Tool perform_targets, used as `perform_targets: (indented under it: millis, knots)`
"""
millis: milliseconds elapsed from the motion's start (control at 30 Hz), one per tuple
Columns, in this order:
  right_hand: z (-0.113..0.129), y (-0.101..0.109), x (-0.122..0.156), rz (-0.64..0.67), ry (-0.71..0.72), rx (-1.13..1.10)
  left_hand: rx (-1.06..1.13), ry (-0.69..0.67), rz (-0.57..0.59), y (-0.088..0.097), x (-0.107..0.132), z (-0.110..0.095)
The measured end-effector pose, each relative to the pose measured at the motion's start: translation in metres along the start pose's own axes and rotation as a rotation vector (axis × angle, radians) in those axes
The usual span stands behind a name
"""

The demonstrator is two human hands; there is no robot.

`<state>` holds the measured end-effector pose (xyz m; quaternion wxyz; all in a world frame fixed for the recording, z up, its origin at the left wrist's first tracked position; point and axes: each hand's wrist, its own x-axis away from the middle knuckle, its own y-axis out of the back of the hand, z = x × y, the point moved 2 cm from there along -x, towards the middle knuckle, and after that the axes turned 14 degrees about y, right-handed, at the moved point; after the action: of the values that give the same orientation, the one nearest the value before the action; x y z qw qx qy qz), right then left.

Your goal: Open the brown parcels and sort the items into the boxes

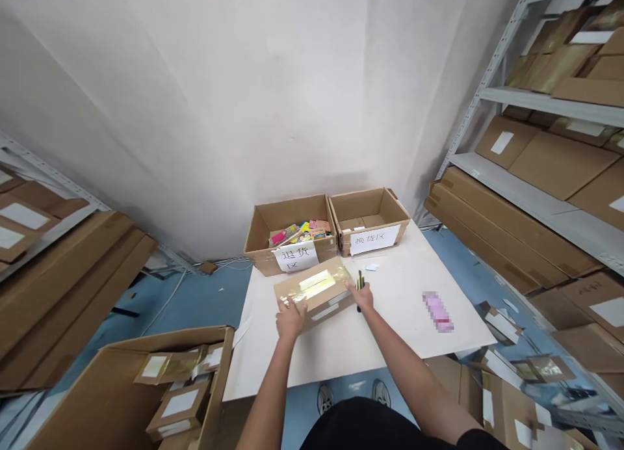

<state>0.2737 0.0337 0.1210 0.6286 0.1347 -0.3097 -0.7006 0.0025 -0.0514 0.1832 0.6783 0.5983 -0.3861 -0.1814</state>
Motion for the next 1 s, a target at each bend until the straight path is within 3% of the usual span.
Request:
perform_targets:
  millis: [67, 133, 233, 333, 433, 500, 600, 733, 900, 1000]
  knots:
    - [0.007, 0.017, -0.030, -0.126, -0.107, -0.084, -0.018, -0.069, 0.031, -0.011, 0.030, -0.016]
    - [0.011, 0.032, -0.055, -0.181, -0.150, -0.185, -0.046, -0.222, 0.057, -0.015, 0.054, -0.034]
    - [0.003, 0.045, -0.069, -0.182, -0.130, -0.322, 0.015, -0.476, 0.031, -0.008, 0.061, -0.050]
    - [-0.020, 0.041, -0.052, -0.229, -0.103, -0.615, 0.074, -0.569, 0.000, 0.002, 0.039, -0.053]
    - [-0.044, 0.025, -0.022, -0.137, -0.096, -0.784, 0.080, -0.482, 0.181, -0.005, 0.018, -0.054]
    - [-0.055, 0.017, -0.004, -0.095, -0.087, -0.827, 0.115, -0.472, 0.263, -0.016, 0.021, -0.055]
    - [-0.057, 0.012, 0.011, -0.078, -0.055, -0.848, 0.120, -0.453, 0.254, -0.038, 0.043, -0.052]
    - [-0.029, 0.004, 0.012, 0.028, -0.023, -0.895, 0.214, -0.363, 0.255, -0.057, 0.049, -0.023]
    - [0.024, -0.027, 0.009, 0.226, -0.025, -0.947, 0.333, -0.238, 0.331, -0.056, -0.012, 0.053]
    - [0.036, -0.049, 0.012, 0.213, -0.047, -0.910, 0.527, -0.184, 0.299, -0.055, -0.045, 0.093]
